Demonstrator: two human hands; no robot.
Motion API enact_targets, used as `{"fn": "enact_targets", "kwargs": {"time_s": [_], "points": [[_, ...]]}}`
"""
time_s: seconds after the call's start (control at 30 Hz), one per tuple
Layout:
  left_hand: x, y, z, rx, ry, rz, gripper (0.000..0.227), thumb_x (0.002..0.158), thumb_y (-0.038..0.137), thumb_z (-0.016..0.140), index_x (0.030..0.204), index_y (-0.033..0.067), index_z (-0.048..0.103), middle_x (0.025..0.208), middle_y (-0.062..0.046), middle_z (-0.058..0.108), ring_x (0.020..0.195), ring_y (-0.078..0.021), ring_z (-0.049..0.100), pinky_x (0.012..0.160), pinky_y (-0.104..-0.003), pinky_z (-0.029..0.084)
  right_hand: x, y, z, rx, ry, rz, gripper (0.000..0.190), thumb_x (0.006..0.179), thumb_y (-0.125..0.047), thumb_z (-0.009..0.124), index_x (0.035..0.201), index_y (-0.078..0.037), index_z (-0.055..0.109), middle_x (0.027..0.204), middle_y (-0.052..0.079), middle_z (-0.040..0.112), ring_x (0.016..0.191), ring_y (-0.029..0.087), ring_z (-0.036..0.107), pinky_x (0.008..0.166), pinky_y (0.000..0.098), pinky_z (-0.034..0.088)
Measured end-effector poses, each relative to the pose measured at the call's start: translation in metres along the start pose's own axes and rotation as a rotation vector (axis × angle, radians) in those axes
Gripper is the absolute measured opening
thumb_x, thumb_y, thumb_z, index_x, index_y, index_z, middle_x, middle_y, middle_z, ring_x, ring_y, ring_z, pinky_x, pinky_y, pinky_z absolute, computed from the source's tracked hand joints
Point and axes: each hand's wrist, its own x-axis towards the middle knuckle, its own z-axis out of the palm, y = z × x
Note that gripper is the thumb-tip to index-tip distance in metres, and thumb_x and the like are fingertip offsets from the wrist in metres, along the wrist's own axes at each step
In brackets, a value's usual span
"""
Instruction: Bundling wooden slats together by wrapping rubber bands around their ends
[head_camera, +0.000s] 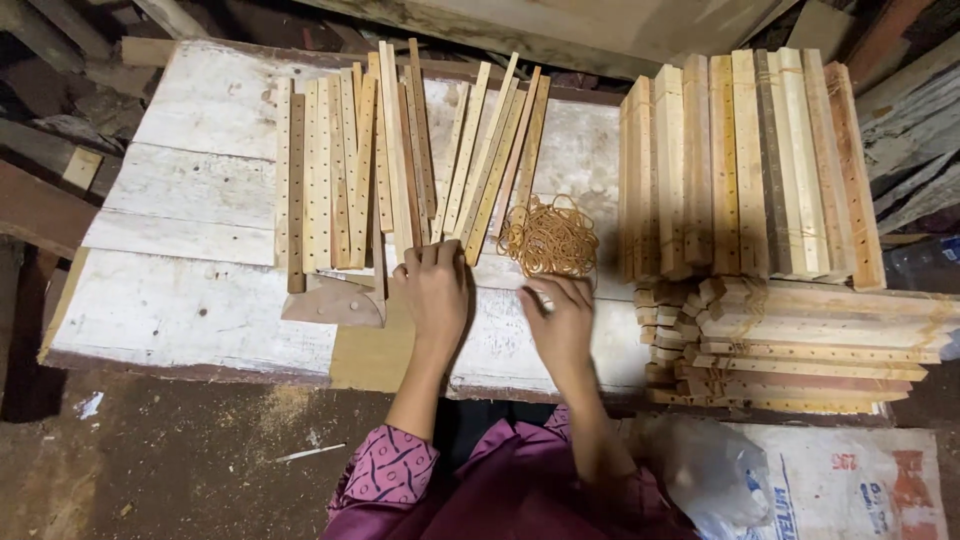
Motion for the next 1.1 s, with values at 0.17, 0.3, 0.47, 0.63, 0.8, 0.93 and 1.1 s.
{"fn": "enact_targets", "kwargs": {"time_s": [0.17, 0.3, 0.47, 0.63, 0.8, 0.93, 1.1], "points": [[0.004, -0.007, -0.006, -0.048, 0.082, -0.034, 0.024, 0.088, 0.022, 0.075, 0.112, 0.0221, 0.074, 0.096, 0.0, 0.07, 0.101, -0.0223, 0.061, 0.083, -0.038, 0.045, 0.039, -0.028, 0.062, 0.169, -0.283, 0.203, 0.035, 0.081, -0.027, 0.085, 0.104, -0.003, 0.073, 0.093, 0.02, 0.074, 0.078, 0.04, 0.075, 0.066, 0.0454, 0.061], [0.011, -0.03, -0.03, -0.08, 0.221, -0.084, 0.032, 0.079, 0.013, 0.077, 0.11, 0.0187, 0.074, 0.105, -0.003, 0.067, 0.1, -0.0277, 0.061, 0.08, -0.042, 0.048, 0.056, -0.04, 0.082, 0.043, -0.42, 0.371, 0.047, 0.078, -0.035, 0.087, 0.108, -0.005, 0.066, 0.096, 0.018, 0.073, 0.091, 0.042, 0.074, 0.078, 0.0501, 0.059], [0.024, -0.08, -0.06, -0.112, 0.381, -0.3, 0.037, 0.093, 0.014, 0.072, 0.128, 0.0074, 0.062, 0.117, -0.015, 0.058, 0.106, -0.041, 0.057, 0.088, -0.052, 0.046, 0.049, -0.018, 0.093, 0.183, -0.364, 0.573, 0.043, 0.075, -0.026, 0.089, 0.107, -0.008, 0.065, 0.091, 0.018, 0.075, 0.091, 0.039, 0.075, 0.075, 0.045, 0.06], [0.028, -0.107, -0.051, -0.043, 0.279, -0.281, 0.028, 0.091, 0.015, 0.073, 0.119, 0.009, 0.071, 0.099, -0.012, 0.066, 0.096, -0.0367, 0.062, 0.084, -0.047, 0.048, 0.059, -0.057, 0.061, 0.552, -0.295, 0.794, 0.063, 0.077, -0.016, 0.083, 0.131, -0.004, 0.052, 0.098, 0.017, 0.072, 0.086, 0.026, 0.074, 0.075, 0.0372, 0.063], [0.031, -0.115, -0.037, -0.038, 0.207, -0.293, 0.042, 0.08, 0.021, 0.084, 0.119, 0.012, 0.074, 0.098, -0.01, 0.07, 0.094, -0.0323, 0.066, 0.084, -0.044, 0.049, 0.034, -0.049, 0.077, 0.99, -0.326, 0.848, 0.069, 0.086, -0.011, 0.077, 0.146, 0.004, 0.048, 0.099, 0.014, 0.065, 0.08, 0.021, 0.071, 0.075, 0.0341, 0.065], [0.039, -0.109, -0.05, -0.235, 0.124, -0.385, 0.046, 0.082, 0.011, 0.08, 0.126, 0.0056, 0.069, 0.102, -0.017, 0.069, 0.097, -0.0407, 0.067, 0.088, -0.047, 0.05, 0.025, -0.061, 0.084, 1.107, -0.417, 0.884, 0.052, 0.089, -0.01, 0.074, 0.137, 0.002, 0.059, 0.094, 0.008, 0.064, 0.078, 0.017, 0.074, 0.071, 0.0264, 0.065], [0.056, -0.101, -0.078, -0.435, 0.002, -0.54, 0.056, 0.083, -0.001, 0.074, 0.137, -0.0045, 0.058, 0.114, -0.03, 0.065, 0.11, -0.0521, 0.063, 0.096, -0.056, 0.049, 0.031, -0.093, 0.072, 1.049, -0.428, 0.822, 0.055, 0.087, -0.007, 0.075, 0.138, 0.003, 0.057, 0.103, 0.014, 0.069, 0.073, 0.015, 0.069, 0.062, 0.0235, 0.061]]}}
